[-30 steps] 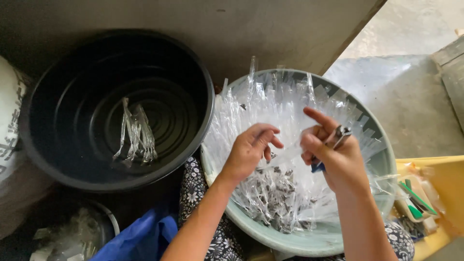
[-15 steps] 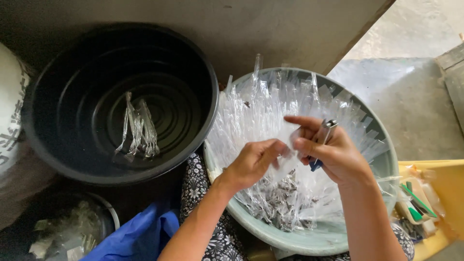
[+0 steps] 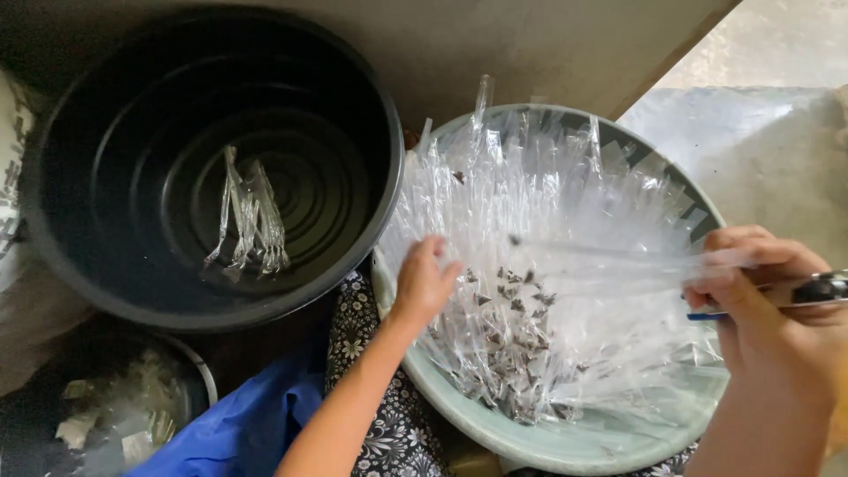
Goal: Stapling labels or sealing small plastic bags using a hand stapler at a manual packaging station.
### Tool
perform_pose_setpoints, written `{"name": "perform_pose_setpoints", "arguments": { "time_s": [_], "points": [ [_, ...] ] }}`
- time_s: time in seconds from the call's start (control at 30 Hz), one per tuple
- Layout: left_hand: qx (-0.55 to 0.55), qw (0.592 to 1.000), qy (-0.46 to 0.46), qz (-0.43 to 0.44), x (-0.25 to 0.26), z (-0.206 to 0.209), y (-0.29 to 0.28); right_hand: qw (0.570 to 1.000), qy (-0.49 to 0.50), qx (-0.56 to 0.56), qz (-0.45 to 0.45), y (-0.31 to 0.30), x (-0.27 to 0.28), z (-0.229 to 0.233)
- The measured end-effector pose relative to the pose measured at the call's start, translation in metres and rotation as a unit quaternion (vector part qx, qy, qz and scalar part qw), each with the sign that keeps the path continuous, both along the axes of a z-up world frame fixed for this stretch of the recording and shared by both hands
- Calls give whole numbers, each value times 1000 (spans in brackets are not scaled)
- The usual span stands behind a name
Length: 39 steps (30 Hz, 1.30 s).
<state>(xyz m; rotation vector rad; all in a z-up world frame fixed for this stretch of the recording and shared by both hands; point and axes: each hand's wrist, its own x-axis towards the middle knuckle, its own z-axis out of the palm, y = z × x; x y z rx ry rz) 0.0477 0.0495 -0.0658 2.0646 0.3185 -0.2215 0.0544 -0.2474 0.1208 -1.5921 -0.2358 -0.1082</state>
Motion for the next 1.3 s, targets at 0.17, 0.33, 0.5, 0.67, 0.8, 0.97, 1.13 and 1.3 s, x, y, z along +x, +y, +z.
{"name": "perform_pose_setpoints", "arguments": {
  "time_s": [0.17,0.33,0.5,0.67,0.8,0.97,1.13,1.3],
  "points": [
    [61,995,11,83,67,-62,0,1000,1,-4,21,10,5,-19],
    [18,976,32,213,88,-94,-8,1000,14,-11,22,15,8,-27],
    [-57,955,-211,201,66,-46,-4,999,42,3,26,27,7,-35],
    [-406,876,-222,138,32,53,-11,996,64,10,59,61,11,-37],
    [-408,873,-254,80,8,83,-28,990,103,-5,94,88,14,-24],
    [-378,890,-247,67,-14,101,-39,996,55,2,72,100,12,-29],
    [-262,902,-341,-37,-25,119,-22,998,48,37,34,90,19,-36],
    [-221,899,-367,-97,-30,118,-10,993,58,59,80,85,15,-13]
  ]
}}
